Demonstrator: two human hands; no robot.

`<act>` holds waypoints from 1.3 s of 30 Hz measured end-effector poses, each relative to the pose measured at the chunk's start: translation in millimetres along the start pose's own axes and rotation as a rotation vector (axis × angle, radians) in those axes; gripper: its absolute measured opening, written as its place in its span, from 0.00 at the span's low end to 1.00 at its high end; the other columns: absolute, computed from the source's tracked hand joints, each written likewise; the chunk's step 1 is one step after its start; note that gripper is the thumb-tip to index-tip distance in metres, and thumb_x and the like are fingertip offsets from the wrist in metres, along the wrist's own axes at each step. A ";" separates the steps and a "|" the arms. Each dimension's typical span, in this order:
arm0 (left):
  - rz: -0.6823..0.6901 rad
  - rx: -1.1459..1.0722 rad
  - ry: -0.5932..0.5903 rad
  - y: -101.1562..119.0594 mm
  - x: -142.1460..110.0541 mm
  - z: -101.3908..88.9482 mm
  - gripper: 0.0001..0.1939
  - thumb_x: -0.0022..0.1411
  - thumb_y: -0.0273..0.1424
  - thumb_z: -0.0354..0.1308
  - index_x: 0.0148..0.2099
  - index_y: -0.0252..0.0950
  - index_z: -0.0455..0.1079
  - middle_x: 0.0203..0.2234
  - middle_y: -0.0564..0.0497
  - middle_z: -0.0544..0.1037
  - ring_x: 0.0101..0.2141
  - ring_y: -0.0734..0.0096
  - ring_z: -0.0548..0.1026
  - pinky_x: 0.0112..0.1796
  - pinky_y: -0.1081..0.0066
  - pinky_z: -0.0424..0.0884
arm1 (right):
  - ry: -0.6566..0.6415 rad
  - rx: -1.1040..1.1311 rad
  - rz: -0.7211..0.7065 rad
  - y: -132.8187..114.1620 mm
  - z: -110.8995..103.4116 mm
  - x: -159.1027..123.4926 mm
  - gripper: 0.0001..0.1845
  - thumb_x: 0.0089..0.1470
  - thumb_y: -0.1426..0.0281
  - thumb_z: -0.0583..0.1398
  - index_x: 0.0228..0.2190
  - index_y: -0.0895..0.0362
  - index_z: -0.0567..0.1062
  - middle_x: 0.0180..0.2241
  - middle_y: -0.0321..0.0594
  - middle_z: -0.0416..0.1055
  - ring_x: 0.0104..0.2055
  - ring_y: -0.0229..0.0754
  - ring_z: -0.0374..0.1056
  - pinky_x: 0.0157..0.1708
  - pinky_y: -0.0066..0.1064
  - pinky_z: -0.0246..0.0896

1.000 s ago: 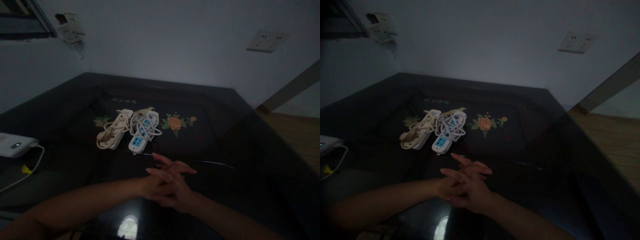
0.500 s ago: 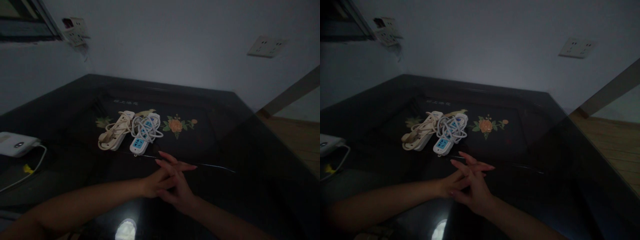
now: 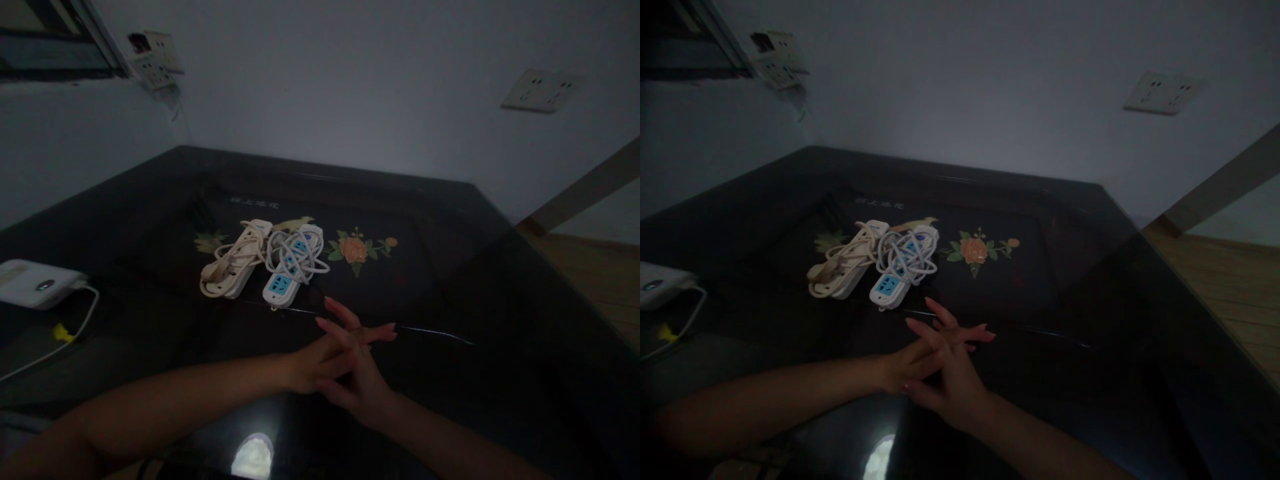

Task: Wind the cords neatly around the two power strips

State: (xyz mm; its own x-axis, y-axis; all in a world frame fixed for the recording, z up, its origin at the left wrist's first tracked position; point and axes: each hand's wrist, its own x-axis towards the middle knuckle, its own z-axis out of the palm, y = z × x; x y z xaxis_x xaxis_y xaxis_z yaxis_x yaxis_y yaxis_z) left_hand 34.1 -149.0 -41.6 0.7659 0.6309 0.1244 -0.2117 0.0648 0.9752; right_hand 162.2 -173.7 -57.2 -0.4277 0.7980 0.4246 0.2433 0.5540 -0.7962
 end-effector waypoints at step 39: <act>0.008 0.155 -0.112 6.1 -0.6 -6.5 0.30 0.66 0.47 0.45 0.66 0.41 0.53 0.68 0.50 0.44 0.66 0.51 0.41 0.61 0.52 0.45 | 0.046 0.060 -0.075 1.4 -2.9 1.1 0.33 0.58 0.51 0.54 0.61 0.43 0.55 0.66 0.44 0.41 0.67 0.56 0.42 0.57 0.54 0.53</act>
State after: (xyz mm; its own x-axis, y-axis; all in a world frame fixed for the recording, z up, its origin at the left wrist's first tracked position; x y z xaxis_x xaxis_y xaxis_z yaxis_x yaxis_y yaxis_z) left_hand 28.5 -143.9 -36.9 0.8292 0.5401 0.1439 -0.1289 -0.0657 0.9895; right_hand 164.7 -171.3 -56.6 -0.4017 0.7658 0.5021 0.1592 0.5983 -0.7853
